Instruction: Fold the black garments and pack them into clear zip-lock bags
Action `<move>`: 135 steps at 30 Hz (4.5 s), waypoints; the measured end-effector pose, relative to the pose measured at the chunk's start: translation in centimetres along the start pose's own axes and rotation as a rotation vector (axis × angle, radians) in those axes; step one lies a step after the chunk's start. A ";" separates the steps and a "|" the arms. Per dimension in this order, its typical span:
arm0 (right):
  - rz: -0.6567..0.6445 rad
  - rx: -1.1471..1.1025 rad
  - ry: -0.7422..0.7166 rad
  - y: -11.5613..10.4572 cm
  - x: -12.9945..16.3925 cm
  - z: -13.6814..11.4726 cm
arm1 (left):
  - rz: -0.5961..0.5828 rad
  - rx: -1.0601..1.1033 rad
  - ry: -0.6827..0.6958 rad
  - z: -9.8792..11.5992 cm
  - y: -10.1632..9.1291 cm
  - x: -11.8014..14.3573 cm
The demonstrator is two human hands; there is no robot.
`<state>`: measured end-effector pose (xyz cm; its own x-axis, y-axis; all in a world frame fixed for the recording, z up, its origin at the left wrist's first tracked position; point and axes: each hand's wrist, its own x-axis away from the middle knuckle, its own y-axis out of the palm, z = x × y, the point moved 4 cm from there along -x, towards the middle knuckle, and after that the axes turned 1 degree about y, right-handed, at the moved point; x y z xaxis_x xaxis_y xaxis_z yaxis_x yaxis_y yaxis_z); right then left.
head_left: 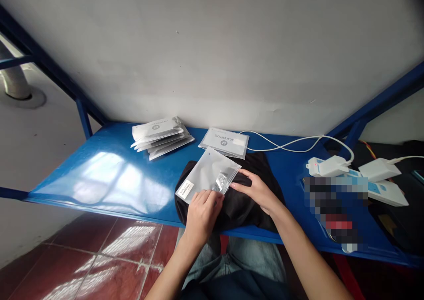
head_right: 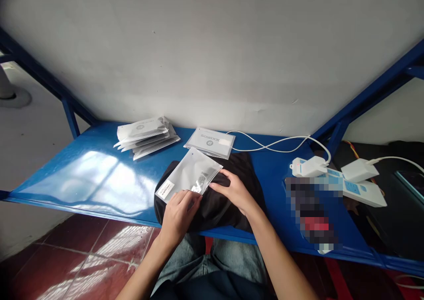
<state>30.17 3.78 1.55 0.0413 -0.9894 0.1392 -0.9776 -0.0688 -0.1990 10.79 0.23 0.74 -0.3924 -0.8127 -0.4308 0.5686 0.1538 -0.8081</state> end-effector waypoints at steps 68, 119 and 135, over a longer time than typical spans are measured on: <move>0.264 0.302 -0.326 1.9 7.1 -0.7 | -0.079 0.125 0.087 -2.9 -4.5 4.9; -0.104 0.879 -0.454 7.0 -0.2 -0.5 | -0.152 -0.307 -0.167 -2.4 -1.1 -0.8; -0.098 0.867 -0.383 5.3 0.2 -0.2 | -0.090 -0.285 -0.132 -4.0 -3.2 -0.1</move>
<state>24.94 3.20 0.69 0.3300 -0.9383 -0.1033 -0.4786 -0.0719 -0.8751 6.10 2.06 1.74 -0.3241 -0.8931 -0.3120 0.3037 0.2141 -0.9284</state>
